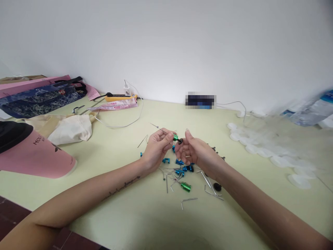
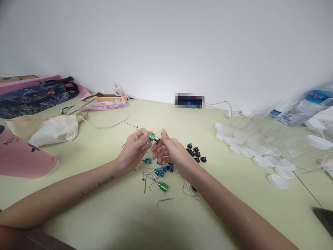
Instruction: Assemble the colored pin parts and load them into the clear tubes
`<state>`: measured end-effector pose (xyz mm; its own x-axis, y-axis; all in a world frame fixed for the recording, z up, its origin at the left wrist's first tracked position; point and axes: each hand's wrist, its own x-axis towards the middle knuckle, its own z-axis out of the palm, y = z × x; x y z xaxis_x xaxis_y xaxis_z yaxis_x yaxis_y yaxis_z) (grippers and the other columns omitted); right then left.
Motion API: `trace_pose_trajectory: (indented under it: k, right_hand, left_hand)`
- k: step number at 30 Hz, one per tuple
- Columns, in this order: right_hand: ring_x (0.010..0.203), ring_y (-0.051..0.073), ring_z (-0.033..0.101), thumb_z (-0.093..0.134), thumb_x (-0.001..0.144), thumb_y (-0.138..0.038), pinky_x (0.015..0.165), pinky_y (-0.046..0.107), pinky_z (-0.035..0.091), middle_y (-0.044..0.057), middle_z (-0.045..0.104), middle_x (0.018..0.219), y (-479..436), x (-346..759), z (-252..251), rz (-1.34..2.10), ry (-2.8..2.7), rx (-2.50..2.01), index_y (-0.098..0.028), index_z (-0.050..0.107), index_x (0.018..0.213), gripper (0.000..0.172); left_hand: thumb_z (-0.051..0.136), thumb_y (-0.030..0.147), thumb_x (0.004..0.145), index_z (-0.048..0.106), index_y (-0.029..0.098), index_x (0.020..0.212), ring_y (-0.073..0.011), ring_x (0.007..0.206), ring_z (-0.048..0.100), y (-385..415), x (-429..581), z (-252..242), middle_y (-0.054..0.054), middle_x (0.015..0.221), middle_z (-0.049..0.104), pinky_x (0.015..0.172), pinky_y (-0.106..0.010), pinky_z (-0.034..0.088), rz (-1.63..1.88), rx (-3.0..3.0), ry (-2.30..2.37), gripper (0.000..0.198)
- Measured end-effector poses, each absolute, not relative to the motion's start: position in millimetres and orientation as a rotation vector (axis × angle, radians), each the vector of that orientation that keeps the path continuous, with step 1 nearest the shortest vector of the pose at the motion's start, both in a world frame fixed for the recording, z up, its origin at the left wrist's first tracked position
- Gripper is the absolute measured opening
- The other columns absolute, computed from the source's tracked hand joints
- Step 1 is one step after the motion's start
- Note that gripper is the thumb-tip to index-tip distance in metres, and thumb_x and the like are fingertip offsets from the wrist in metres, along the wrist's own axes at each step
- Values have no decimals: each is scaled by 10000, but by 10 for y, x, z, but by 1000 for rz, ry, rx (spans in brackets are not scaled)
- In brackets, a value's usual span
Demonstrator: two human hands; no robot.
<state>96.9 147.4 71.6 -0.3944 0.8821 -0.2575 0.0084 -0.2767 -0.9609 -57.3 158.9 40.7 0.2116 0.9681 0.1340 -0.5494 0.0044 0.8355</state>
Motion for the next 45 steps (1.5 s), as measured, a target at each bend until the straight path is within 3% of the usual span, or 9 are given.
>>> trace_pose_trajectory:
  k: [4,10,14,19,21,24,31,39,45]
  right_hand:
    - [555,113,523,491,884,-487,516,245,402,5,561,674,1443,933,699,1548,-1475,-1117,-184,519,800,315]
    - [620,145,533,542,843,-263,589,293,403,20,587,788,1385,939,697,500,-2009,-1269,-217,446,846,106]
    - [638,147,578,574,843,-415,584,287,435,55,623,934,1418,968,695,744,-1962,-1296,-212,470,1029,294]
    - [578,138,548,303,941,-522,550,275,442,48,602,688,1458,969,738,1342,-1736,-1240,-179,518,772,438]
    - [678,141,574,507,869,-493,560,263,456,63,621,908,1452,975,766,1307,-1703,-1210,-194,516,906,302]
    - [876,172,599,750,680,-427,605,266,492,84,487,1269,1449,1002,790,1200,-1661,-1245,-258,444,1153,588]
    - [579,152,575,358,881,-653,556,289,448,51,611,686,1532,999,718,1500,-1527,-1242,-178,529,812,509]
    - [638,157,528,437,931,-296,565,281,366,25,589,765,1454,981,625,545,-2013,-1336,-218,487,932,92]
    - [816,198,583,454,929,-311,606,307,429,134,480,1224,1428,963,586,192,-2205,-1208,-204,480,1197,290]
  left_hand:
    - [685,309,798,559,128,774,-29,492,284,1577,-582,458,55,597,414,496,-183,236,1292,942,602,222]
    - [629,422,823,481,131,640,-21,445,304,1564,-582,527,45,571,445,479,-201,239,1180,947,719,374]
    - [621,421,830,462,144,653,-25,441,312,1560,-596,544,55,552,446,480,-206,241,1213,1019,766,366]
    - [630,395,831,467,155,712,-27,452,335,1550,-591,542,51,587,496,492,-203,262,1232,1108,730,313]
    - [627,398,832,466,156,715,-29,454,342,1556,-590,530,48,593,504,489,-202,262,1227,1104,736,313]
    - [617,409,837,467,158,718,-32,458,346,1570,-592,509,46,593,507,484,-202,258,1231,1088,750,315]
    - [623,386,837,476,155,723,-30,463,378,1572,-582,486,43,596,530,502,-196,291,1209,1099,728,297]
    - [646,422,809,537,129,690,-35,476,415,1637,-614,468,12,623,560,497,-195,317,1091,1040,741,335]
    - [626,442,821,565,115,674,-32,464,424,1679,-676,535,11,585,552,480,-190,318,1032,1034,719,363]
